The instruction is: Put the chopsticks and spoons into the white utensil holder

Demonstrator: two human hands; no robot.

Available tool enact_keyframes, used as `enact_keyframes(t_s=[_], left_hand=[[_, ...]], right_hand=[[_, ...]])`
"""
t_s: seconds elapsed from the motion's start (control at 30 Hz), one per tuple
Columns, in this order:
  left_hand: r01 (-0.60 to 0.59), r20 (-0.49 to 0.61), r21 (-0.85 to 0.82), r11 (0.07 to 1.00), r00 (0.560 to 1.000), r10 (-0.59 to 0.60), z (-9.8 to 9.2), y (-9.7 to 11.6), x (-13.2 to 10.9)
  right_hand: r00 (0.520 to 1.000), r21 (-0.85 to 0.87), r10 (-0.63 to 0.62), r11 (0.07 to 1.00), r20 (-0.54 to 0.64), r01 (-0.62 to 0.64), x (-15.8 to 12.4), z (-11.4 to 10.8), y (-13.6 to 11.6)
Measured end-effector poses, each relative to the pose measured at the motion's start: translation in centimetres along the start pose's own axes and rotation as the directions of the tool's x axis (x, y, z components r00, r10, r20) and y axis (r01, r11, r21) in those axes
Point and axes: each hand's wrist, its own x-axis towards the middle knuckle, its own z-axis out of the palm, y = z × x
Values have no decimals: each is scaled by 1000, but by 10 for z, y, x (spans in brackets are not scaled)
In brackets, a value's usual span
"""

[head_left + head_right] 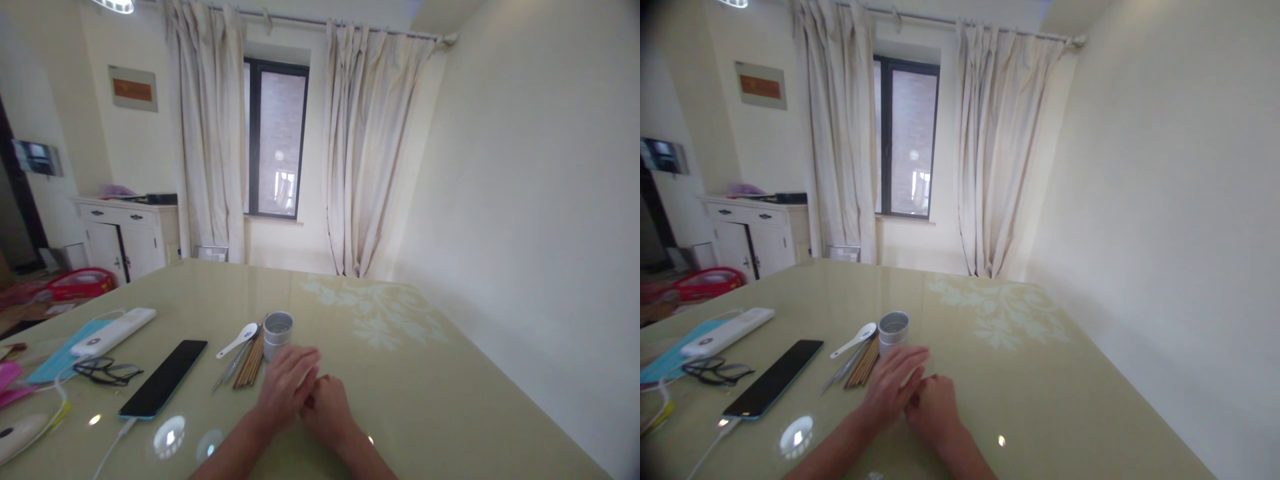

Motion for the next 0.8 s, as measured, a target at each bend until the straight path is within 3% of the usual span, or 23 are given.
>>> enact_keyframes(t_s=[0.07, 0.13, 0.2, 0.37, 0.43, 0.63, 0.8], left_hand=[[215, -169, 152, 965, 967, -189, -2, -12, 2], [446, -269, 254, 858, 885, -380, -4, -26, 3], [570, -251, 318, 757, 821, -512, -7, -39, 2], [647, -71, 407, 644, 726, -684, -10, -56, -5], [646, -29, 419, 639, 713, -701, -10, -56, -6], [596, 13, 422, 683, 749, -662, -7, -55, -7], [591, 139, 250, 767, 762, -633, 1, -50, -10]], right_hand=[[997, 18, 67, 998, -26, -66, 0, -3, 3], [992, 41, 112, 993, -60, -110, 1, -5, 7], [988, 62, 127, 991, -83, -122, 3, -7, 10], [977, 119, 191, 977, -97, -179, 6, -9, 13], [974, 144, 211, 970, -84, -198, 6, -11, 12], [957, 287, 286, 922, -45, -262, 8, -14, 11], [903, 624, 417, 735, -109, -264, 13, -18, 21]])
